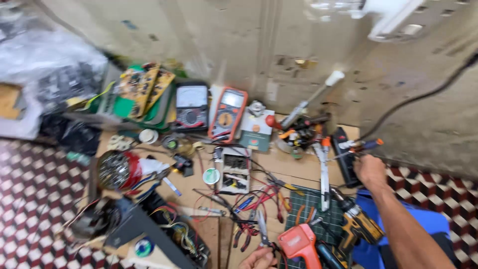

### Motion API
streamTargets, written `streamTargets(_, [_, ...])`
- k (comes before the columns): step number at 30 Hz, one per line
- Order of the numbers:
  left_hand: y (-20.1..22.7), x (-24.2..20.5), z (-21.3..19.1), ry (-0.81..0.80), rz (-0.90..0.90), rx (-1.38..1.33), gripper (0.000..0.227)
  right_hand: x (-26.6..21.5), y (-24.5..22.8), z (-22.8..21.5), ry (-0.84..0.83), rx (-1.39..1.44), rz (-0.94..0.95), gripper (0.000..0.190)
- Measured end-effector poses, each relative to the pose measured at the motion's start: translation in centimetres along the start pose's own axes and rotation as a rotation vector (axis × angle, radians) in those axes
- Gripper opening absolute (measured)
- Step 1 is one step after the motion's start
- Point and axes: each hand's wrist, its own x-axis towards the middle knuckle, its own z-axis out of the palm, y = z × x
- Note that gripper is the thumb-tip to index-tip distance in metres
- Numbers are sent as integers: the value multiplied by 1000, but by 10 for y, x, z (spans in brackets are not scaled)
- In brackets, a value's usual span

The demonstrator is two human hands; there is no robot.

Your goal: Repairing and testing the internal wiring of an electronic component using various tools and testing equipment.

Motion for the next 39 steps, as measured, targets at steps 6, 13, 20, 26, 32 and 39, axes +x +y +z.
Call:
streamTargets(6, [128, -106, 62, -22, -36, -45, 38, 118, 111, 126, -282, 367, 66, 37])
streamTargets(13, [170, -172, 20, -89, 92, -57, 35, 9, 11, 53, -172, 525, -155, 30])
streamTargets(20, [159, -196, -52, -82, 22, 88, 36, -184, 11, 113, 87, 739, -202, 28])
streamTargets(26, [167, -221, -153, 24, 139, 243, 34, -385, -165, 72, 65, 753, -122, 30])
streamTargets(32, [224, -267, -247, 466, 335, 422, 30, -452, -224, 97, -17, 790, -50, 33])
streamTargets(39, [278, -277, -321, 795, 588, 359, 27, -532, -299, 41, -13, 739, -18, 32])
